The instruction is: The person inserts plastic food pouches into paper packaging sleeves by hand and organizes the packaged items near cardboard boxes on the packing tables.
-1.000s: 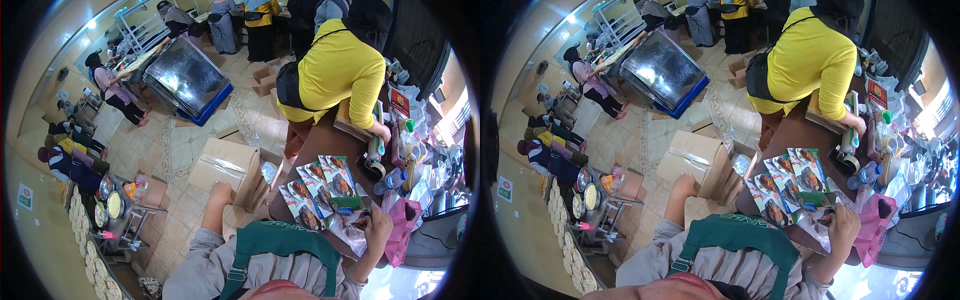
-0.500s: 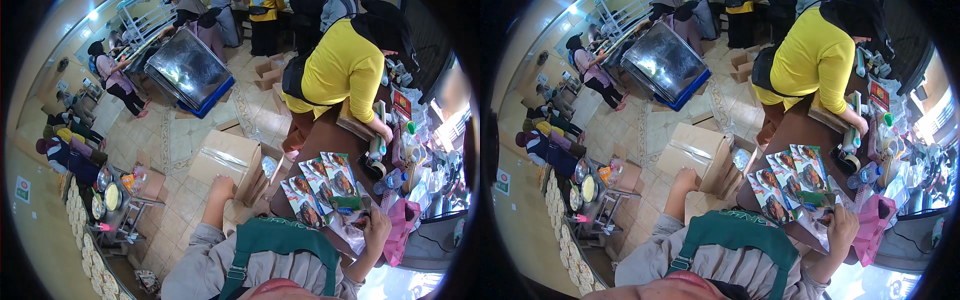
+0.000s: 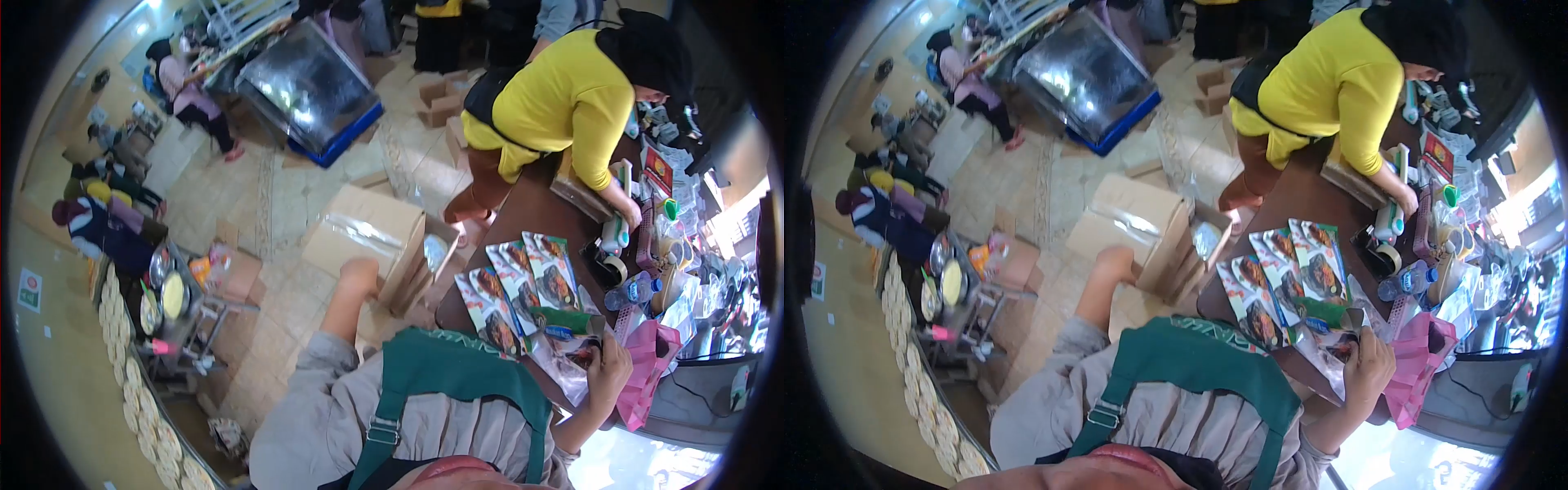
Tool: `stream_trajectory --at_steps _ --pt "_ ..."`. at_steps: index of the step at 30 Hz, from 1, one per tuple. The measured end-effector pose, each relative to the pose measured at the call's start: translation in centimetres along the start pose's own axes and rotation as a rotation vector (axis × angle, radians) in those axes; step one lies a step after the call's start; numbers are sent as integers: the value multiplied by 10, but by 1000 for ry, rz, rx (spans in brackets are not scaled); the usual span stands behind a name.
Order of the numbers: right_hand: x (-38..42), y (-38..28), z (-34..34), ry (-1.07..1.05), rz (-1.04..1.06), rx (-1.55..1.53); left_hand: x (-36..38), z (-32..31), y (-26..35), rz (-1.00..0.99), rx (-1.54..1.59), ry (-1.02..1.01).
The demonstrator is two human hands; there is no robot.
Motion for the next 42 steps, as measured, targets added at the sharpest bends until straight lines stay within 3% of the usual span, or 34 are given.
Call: stream_trajectory --at_steps 11,23,42 --pt "20 23 -20 -37 60 9 -15 10 2 76 33 -38" --pt "15 32 -26 -61 43 -52 -35 17 12 162 -57 -243" --pt "9 23 -18 -71 36 -6 -30 9 12 160 -25 -169"
Point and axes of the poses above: each hand's wrist, its own x-axis away from the middle knuckle, its own z-axis out of the back of the hand, y = z × x, the point moved 2 cm from there along -x, towards the middle knuckle, and after that the axes turned 10 degrees about z, right-handed, at the moved point
